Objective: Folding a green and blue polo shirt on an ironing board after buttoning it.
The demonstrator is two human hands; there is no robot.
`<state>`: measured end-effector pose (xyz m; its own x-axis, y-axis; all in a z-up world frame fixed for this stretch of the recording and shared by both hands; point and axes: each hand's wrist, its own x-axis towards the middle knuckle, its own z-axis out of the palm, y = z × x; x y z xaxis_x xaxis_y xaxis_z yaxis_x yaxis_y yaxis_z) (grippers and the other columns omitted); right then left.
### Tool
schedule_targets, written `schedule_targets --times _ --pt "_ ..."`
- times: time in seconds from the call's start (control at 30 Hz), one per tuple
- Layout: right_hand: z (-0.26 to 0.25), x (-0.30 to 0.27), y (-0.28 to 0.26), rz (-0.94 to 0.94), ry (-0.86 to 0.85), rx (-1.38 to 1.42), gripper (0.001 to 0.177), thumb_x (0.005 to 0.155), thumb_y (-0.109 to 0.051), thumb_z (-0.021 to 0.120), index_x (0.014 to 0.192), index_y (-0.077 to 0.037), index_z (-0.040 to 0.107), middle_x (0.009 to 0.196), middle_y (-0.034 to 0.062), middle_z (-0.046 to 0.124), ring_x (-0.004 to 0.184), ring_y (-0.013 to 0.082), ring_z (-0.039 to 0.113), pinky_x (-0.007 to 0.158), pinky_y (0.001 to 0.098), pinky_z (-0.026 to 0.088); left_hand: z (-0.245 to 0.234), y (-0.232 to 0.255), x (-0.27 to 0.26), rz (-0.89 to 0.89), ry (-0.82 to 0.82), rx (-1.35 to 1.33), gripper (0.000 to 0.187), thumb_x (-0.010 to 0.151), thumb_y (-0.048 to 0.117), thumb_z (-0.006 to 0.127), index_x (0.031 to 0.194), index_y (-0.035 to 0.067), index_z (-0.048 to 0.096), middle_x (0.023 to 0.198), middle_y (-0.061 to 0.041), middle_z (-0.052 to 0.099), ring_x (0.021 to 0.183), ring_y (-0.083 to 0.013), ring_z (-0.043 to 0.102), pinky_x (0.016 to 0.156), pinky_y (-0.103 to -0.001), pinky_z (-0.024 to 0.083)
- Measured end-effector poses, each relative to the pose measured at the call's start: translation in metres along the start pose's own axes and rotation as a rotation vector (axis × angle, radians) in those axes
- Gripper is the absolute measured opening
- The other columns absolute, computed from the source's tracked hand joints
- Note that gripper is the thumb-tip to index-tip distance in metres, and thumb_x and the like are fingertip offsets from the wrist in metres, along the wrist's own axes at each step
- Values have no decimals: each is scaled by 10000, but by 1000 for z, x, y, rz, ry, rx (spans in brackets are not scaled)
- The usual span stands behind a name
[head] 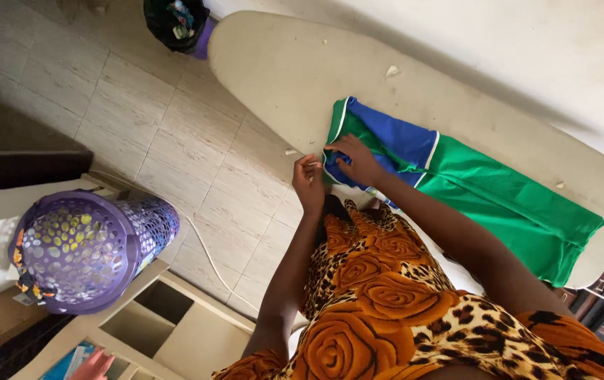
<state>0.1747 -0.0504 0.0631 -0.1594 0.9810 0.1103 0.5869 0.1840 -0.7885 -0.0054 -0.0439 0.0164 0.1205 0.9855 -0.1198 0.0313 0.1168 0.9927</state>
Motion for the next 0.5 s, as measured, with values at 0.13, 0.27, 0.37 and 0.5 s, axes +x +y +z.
schedule_targets --times 0.13,0.27,0.37,0.5 --pt "-5 -5 -11 39 66 44 437 829 18 653 1255 -80 655 1032 144 592 1031 354 573 956 459 470 -3 -33 3 -156 -17 112 381 969 320 718 1221 37 675 1141 -100 712 994 -187 678 872 -345 546" --pt "-6 -12 -18 108 165 88 349 844 29 652 1169 -93 691 1031 133 604 995 328 609 822 421 495 2 -42 -1 -297 -95 91 430 980 391 717 1221 36 701 1089 -84 736 982 -168 684 870 -323 545" --pt "-8 -17 -19 51 246 104 337 809 67 623 1110 -76 673 1068 127 615 1021 322 618 844 418 508 5 -19 -5 -387 -130 48 458 941 353 764 1244 19 683 1050 -90 723 929 -163 666 813 -316 539" --pt "-7 -21 -16 157 246 151 303 803 75 596 1071 -52 662 1054 150 586 966 326 622 769 392 493 6 -13 -2 -357 -156 -100 472 857 136 797 1285 11 640 1050 -76 709 908 -152 655 781 -307 535"
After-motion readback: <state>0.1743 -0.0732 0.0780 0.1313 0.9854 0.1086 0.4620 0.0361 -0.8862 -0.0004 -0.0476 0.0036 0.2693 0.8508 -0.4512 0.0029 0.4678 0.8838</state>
